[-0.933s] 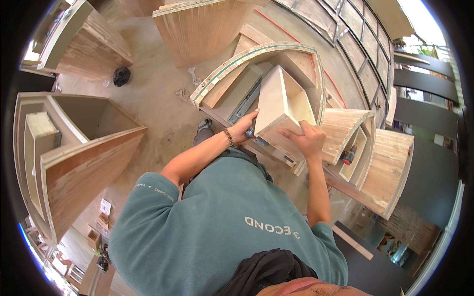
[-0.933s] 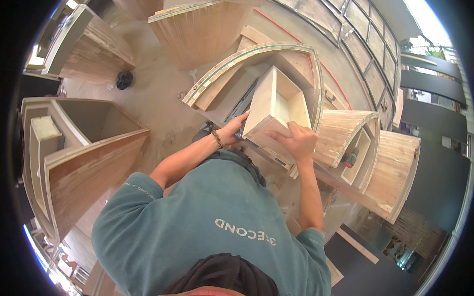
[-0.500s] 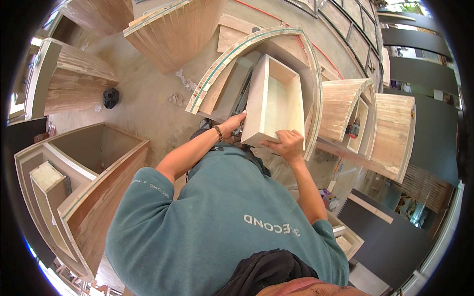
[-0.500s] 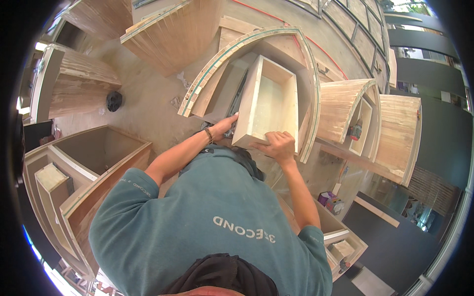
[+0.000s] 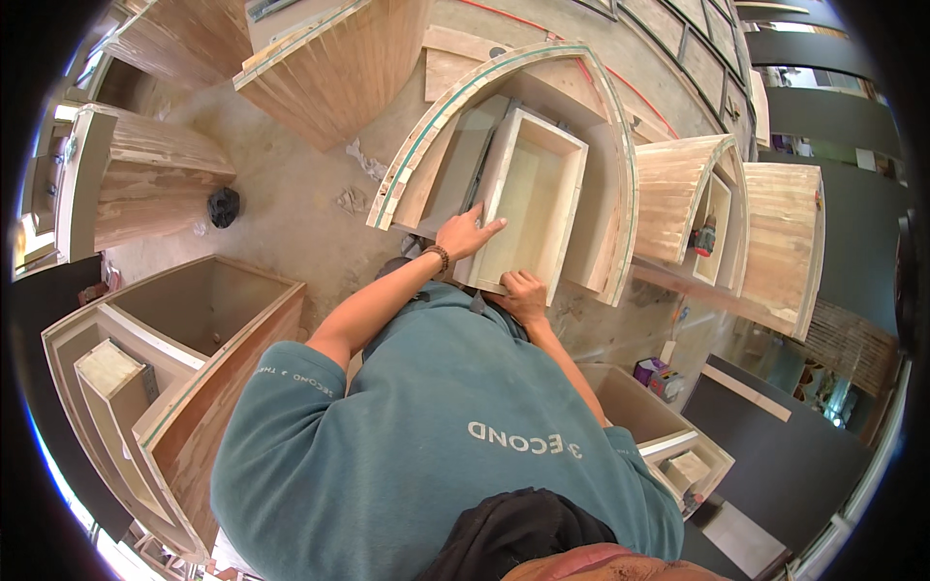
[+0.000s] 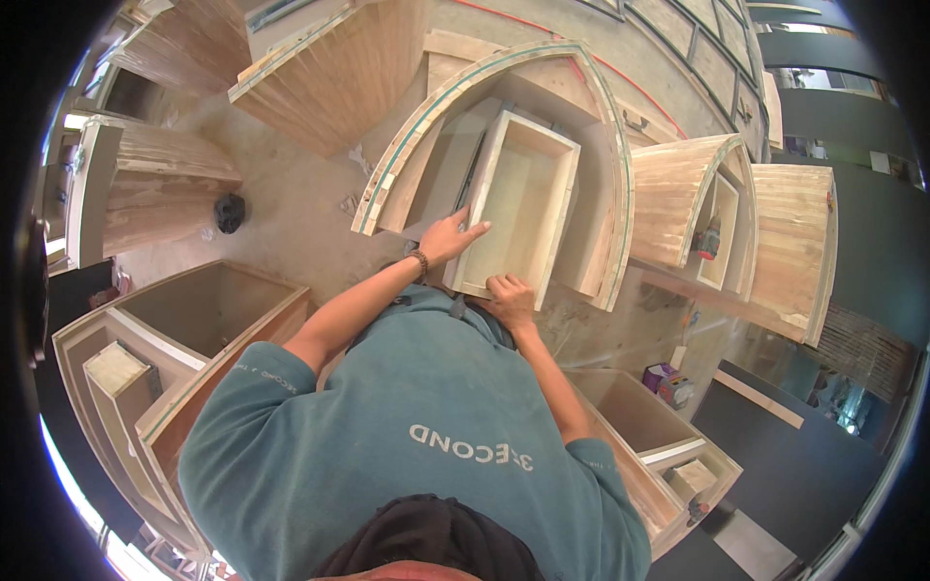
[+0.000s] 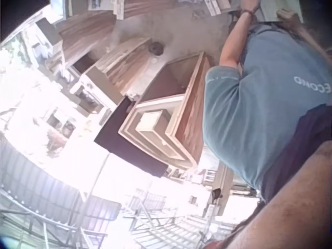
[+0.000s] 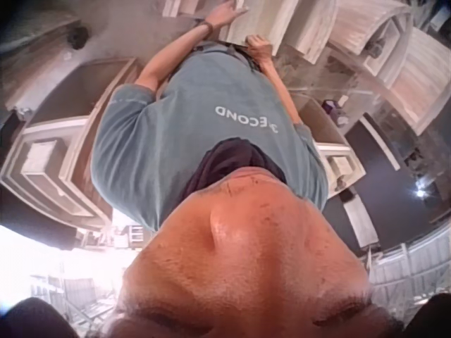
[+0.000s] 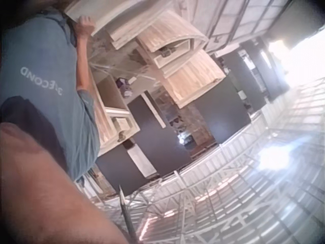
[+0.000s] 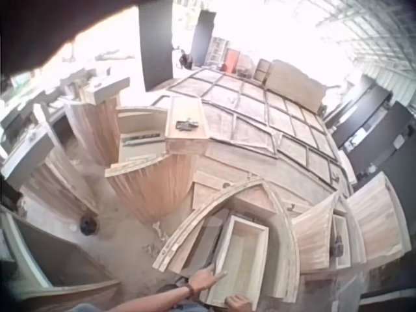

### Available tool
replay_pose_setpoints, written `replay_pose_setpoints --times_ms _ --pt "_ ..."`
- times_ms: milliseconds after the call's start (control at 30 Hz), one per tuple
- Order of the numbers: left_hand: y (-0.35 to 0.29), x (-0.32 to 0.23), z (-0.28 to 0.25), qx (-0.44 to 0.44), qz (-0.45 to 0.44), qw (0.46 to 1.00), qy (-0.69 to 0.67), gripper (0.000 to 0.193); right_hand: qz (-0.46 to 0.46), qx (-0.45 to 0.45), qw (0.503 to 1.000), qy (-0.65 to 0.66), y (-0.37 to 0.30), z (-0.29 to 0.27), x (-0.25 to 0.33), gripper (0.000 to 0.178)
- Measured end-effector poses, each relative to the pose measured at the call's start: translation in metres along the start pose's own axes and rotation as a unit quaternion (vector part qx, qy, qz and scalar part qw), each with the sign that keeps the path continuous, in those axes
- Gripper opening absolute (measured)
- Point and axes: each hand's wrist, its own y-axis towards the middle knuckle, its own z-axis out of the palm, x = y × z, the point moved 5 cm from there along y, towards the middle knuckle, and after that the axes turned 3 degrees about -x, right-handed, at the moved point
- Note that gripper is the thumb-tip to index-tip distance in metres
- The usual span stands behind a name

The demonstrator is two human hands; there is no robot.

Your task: The person uses a cordless drill to attach metal drawer slides to a wooden drawer front. They position the slides, insert screws, and drive them in with the drill. The person then places the drawer into a cabinet frame to test the fit.

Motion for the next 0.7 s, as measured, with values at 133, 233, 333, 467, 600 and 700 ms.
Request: replay_pose_setpoints --times_ms 133,233,333,467,600,700 --pt "0.014 0.005 0.001 -0.007 0.038 0.997 0.074 0.081 0.011 0.004 1.0 -0.002 0.001 0.02 -0.006 0.042" --pt "0.021 0.009 0.004 -0.026 0.035 0.992 0.121 0.076 0.008 0.001 1.0 -0.009 0.006 0.031 -0.01 0.041" --pt "0.029 0.01 0.001 -0.028 0.045 0.99 0.128 0.074 -0.001 -0.007 1.0 -0.009 0.011 0.037 -0.012 0.04" --pt "0.033 0.008 0.003 -0.03 0.045 0.99 0.133 0.071 0.013 -0.008 1.0 -0.012 0.011 0.042 -0.017 0.038" --pt "0.043 0.005 0.002 -0.034 0.041 0.99 0.134 0.073 0.053 -0.001 0.998 -0.022 0.015 0.04 -0.023 0.036" --pt "0.051 0.0 0.0 -0.039 0.038 0.99 0.13 0.073 0.076 0.008 0.997 -0.026 0.024 0.036 -0.032 0.036"
